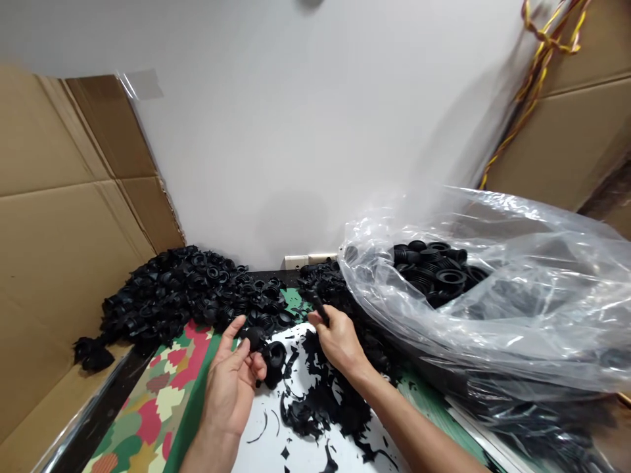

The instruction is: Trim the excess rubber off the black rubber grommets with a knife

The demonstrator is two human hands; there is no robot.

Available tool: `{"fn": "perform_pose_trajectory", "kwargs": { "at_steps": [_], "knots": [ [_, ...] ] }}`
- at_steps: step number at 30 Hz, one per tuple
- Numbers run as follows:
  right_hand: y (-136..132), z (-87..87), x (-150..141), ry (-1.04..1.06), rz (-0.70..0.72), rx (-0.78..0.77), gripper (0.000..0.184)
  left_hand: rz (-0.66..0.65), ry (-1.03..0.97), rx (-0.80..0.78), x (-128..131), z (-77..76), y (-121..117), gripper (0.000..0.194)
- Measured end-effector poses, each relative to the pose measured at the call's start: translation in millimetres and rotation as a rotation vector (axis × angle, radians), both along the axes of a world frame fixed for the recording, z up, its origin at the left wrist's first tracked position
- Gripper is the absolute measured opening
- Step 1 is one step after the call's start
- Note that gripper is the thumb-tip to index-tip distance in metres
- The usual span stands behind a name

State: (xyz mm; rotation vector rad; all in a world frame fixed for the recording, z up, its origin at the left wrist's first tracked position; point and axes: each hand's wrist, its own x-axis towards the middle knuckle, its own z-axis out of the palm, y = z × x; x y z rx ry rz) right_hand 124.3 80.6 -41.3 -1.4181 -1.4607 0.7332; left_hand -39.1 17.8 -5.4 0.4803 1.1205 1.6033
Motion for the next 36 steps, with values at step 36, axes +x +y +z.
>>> {"fn": "perform_pose_trajectory", "kwargs": {
  "at_steps": [36],
  "knots": [
    [-13,2.1,-34,0.333,0.106,0.099,0.021,-0.086,-0.171,0.002,3,5.8,-17,0.009]
  ]
}}
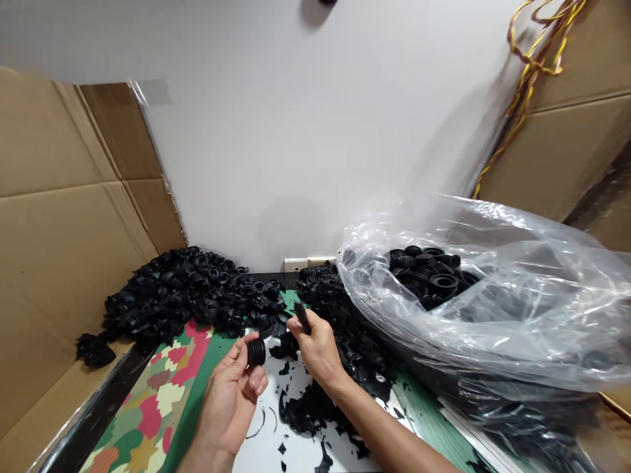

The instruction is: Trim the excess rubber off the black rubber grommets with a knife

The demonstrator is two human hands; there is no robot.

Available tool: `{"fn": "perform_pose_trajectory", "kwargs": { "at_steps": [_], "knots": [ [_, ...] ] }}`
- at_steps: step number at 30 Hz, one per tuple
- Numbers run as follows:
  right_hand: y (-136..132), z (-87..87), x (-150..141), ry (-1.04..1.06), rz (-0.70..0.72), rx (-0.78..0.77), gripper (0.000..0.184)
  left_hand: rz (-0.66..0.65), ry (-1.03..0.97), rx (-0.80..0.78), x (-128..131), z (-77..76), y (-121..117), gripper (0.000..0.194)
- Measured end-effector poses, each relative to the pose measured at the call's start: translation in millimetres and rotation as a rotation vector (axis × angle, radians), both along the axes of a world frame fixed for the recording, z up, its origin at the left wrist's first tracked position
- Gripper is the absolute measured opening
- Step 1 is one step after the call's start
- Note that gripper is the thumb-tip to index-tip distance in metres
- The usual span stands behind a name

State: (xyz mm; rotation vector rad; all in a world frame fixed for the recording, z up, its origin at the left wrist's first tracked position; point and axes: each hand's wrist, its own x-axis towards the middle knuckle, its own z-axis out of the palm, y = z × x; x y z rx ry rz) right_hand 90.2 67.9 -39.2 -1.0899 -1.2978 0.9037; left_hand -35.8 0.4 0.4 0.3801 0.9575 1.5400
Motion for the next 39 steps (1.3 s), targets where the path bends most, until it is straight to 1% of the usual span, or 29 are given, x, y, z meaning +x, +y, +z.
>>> {"fn": "perform_pose_trajectory", "kwargs": {
  "at_steps": [2,6,8,12,17,21,26,29,35,39],
  "knots": [
    [-5,3.9,-1,-0.011,0.076,0.003,0.02,0.003,-0.021,-0.003,-1,-2.0,2,0.014],
    [-10,11.1,3,-0.012,0.293,-0.03,0.019,-0.008,-0.055,0.003,0,0.0,0,0.017],
    [-12,14.5,6,-0.001,0.334,-0.043,0.021,-0.016,-0.058,0.016,1,1.7,0,0.015],
    [-10,19.4,13,0.054,0.272,-0.095,0.027,-0.035,-0.079,0.006,1,4.5,2,0.017],
    [-10,28.9,23,0.189,0.238,-0.262,0.03,-0.111,-0.079,-0.013,3,9.0,5,0.035],
    [-17,34.5,32,0.237,0.231,-0.325,0.029,-0.147,-0.054,-0.039,9,11.9,6,0.039],
    [-24,27.6,40,0.219,0.265,-0.298,0.031,-0.182,-0.029,-0.096,22,14.1,10,0.041],
    [-27,22.5,43,0.205,0.262,-0.279,0.032,-0.195,-0.01,-0.099,27,13.2,11,0.043],
    [-26,17.1,46,0.23,0.247,-0.292,0.036,-0.231,-0.008,-0.115,29,6.6,13,0.044],
    [-26,13.4,44,0.233,0.26,-0.306,0.039,-0.215,0.022,-0.135,29,3.9,14,0.043]
  ]
}}
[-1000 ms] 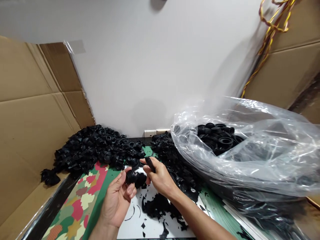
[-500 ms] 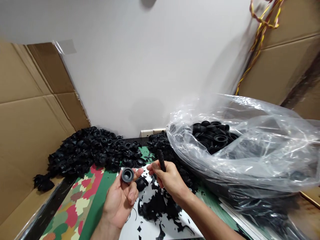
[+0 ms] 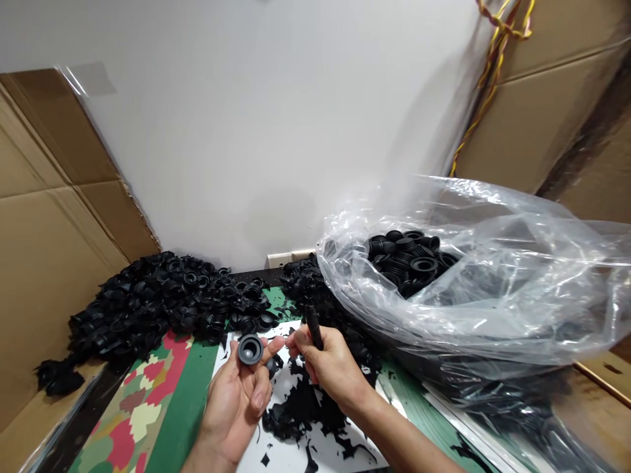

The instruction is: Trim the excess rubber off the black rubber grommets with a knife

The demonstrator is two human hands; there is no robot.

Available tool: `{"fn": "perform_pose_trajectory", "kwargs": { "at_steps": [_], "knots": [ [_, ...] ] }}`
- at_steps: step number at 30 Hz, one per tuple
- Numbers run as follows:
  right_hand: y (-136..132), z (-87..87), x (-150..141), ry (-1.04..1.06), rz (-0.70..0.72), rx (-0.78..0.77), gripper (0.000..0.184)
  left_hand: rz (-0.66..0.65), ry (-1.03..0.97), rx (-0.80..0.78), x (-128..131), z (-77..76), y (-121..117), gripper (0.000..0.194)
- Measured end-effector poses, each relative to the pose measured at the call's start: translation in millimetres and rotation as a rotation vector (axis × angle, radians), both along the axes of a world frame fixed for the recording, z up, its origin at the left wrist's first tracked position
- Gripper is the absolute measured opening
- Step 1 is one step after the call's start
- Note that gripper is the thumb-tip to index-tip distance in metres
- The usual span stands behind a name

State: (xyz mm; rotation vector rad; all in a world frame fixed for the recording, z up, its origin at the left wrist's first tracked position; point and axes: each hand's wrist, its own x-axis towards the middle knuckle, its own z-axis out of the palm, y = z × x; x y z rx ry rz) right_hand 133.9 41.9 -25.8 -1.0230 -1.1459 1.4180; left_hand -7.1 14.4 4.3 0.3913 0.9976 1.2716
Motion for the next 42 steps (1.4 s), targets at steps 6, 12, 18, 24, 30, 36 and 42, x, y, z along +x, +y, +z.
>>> {"fn": "perform_pose_trajectory", "kwargs": {
  "at_steps": [6,12,18,24,30,36,42],
  "knots": [
    [-2,2.2,-1,-0.071,-0.047,0.066,0.029,0.019,0.081,0.044,0,-2.3,-1,0.042],
    [-3,3.4,-1,-0.095,-0.074,0.111,0.021,0.012,0.057,0.001,-1,-5.5,-1,0.042],
    [-2,3.2,0,-0.124,-0.065,0.086,0.017,0.016,0.04,-0.026,0,-5.8,-2,0.036],
    [-3,7.3,1,-0.148,-0.079,0.107,0.022,0.021,0.115,-0.017,-1,-8.5,-3,0.042],
    [-6,6.2,-2,-0.088,-0.052,0.108,0.018,-0.008,0.231,0.067,0,-18.6,-4,0.049],
    [-11,5.0,-8,0.001,0.049,0.078,0.018,0.053,0.375,0.199,0,-26.9,-7,0.052],
    [-14,9.3,-11,0.083,0.01,0.085,0.017,0.003,0.263,0.136,0,-26.6,-4,0.05]
  ]
}}
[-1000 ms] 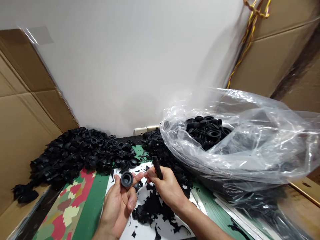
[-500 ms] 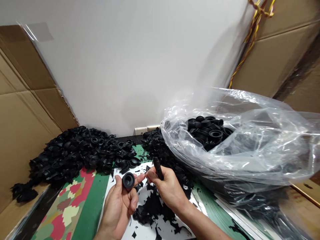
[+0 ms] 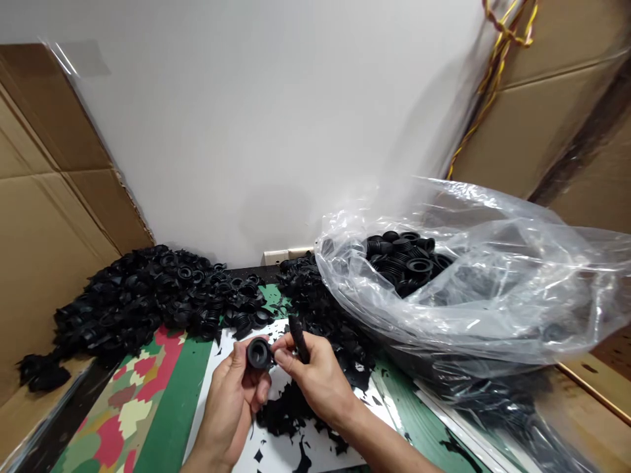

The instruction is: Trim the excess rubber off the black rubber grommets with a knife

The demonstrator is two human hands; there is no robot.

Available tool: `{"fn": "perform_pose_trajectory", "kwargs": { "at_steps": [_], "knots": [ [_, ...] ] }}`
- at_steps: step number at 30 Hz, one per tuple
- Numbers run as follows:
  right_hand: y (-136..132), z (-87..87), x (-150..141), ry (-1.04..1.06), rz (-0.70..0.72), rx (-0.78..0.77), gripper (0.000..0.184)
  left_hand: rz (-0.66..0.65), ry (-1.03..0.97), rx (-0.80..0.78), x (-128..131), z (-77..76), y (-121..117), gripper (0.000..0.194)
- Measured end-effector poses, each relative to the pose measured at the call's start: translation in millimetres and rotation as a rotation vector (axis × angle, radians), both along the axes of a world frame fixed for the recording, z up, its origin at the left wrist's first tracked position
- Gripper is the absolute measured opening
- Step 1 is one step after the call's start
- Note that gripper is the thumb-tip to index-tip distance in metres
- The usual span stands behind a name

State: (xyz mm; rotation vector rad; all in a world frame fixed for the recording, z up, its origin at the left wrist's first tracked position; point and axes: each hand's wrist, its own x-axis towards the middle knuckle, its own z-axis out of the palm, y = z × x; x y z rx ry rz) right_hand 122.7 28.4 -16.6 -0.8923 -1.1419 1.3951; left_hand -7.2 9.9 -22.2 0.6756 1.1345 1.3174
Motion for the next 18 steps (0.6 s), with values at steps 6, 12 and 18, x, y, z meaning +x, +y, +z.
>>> {"fn": "perform_pose_trajectory", "kwargs": {
  "at_steps": [6,12,18],
  "knots": [
    [5,-8.2,3,-0.057,-0.077,-0.004,0.018,0.016,-0.034,-0.006,2,4.7,1,0.042],
    [5,-10.2,4,-0.121,-0.069,0.01,0.017,0.032,-0.015,-0.004,2,5.7,-1,0.043],
    [6,-11.9,4,-0.134,-0.057,0.029,0.015,0.029,-0.007,-0.01,1,3.8,0,0.041]
  ]
}}
